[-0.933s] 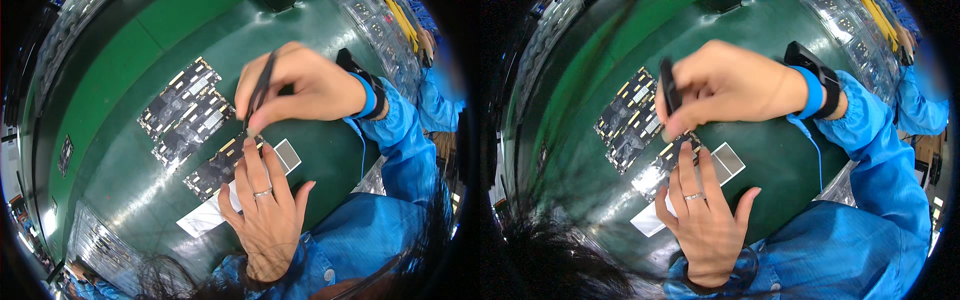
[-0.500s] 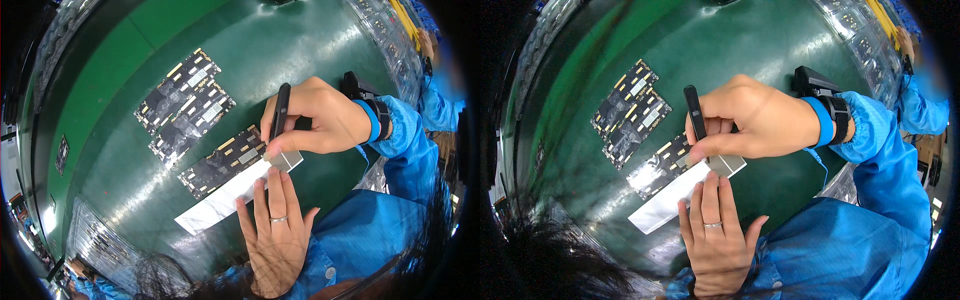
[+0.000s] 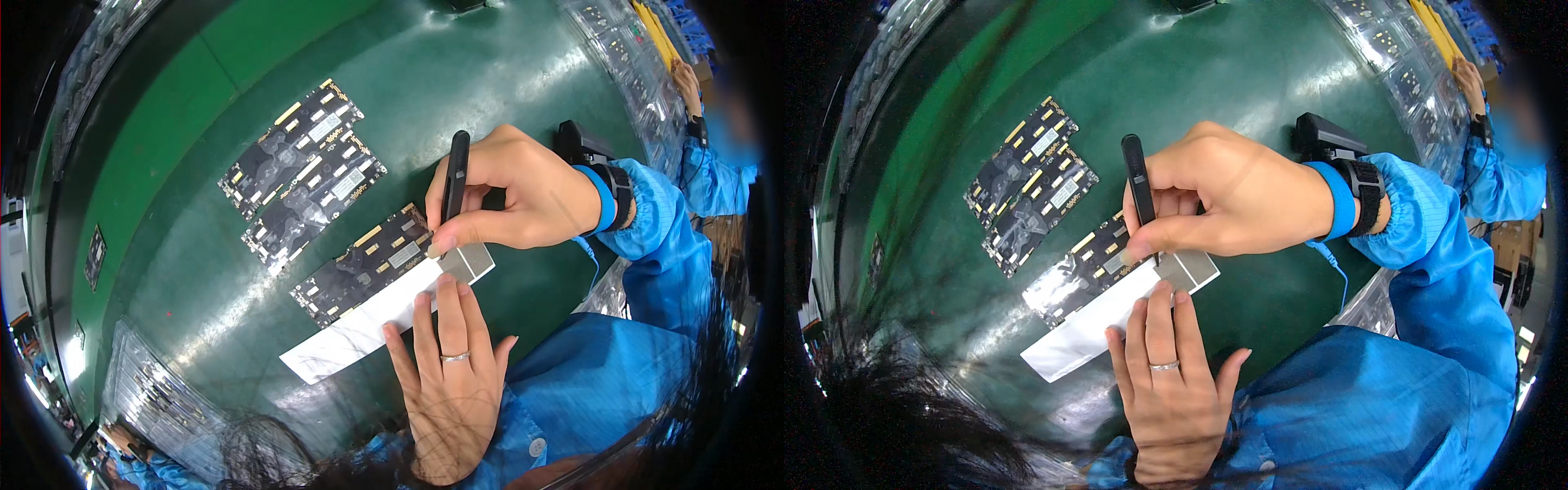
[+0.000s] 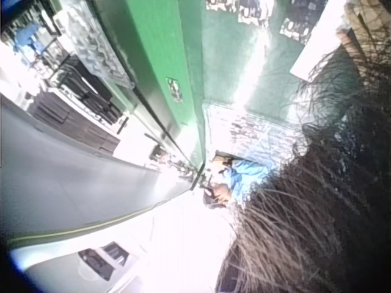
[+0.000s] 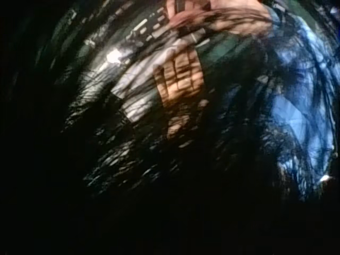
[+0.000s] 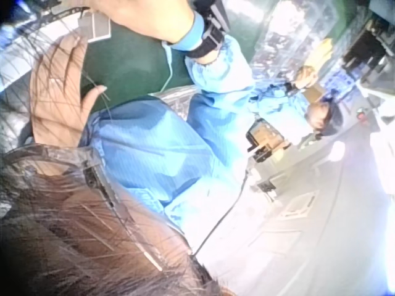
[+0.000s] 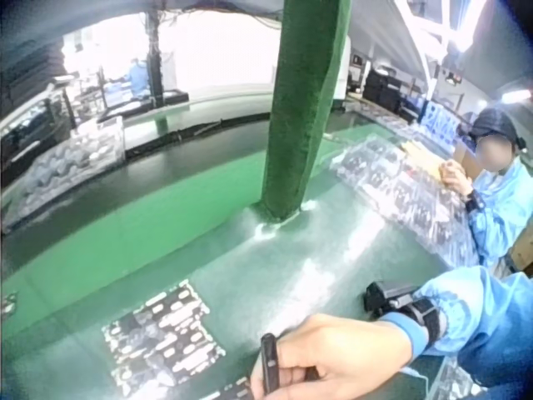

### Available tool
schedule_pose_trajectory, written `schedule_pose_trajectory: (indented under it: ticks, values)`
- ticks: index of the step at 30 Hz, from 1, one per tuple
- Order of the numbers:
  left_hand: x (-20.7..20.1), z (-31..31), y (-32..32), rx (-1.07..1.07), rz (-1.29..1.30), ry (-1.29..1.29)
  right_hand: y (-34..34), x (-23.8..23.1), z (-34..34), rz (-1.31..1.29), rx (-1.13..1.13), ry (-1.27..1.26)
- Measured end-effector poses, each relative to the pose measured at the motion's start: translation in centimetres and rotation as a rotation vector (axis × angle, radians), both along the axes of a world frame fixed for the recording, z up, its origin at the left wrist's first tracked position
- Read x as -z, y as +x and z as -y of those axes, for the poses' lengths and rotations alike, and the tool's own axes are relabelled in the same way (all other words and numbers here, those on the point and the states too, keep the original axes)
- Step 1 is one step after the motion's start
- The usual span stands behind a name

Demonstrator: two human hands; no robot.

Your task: The worker uses a pointed tool to inspect and manipulate small components on electronic circuit boards on a production line.

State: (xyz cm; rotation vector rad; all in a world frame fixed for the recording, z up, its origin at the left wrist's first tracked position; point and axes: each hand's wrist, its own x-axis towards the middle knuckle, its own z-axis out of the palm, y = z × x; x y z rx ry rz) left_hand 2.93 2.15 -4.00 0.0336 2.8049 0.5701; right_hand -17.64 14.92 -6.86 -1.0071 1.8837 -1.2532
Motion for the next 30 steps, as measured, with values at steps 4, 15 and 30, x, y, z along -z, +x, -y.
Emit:
schedule_pose_trajectory:
  ticks: [4, 15, 30]
  values:
    - [0.1, 0.2, -0.1, -0.006, -0.017, 0.010, 0.4, -0.5, 0.7, 0.374, 0.181, -0.036]
    - [0.1, 0.2, -0.8, -0.105, -0.140, -0.053, -0.8, 1.2, 2.1, 0.077, 0.118, -0.084]
    - [0.6, 0.7, -1.4, -0.081, -0.057, -0.025, -2.2, 0.0, 3.1, 0.145, -0.009, -0.033]
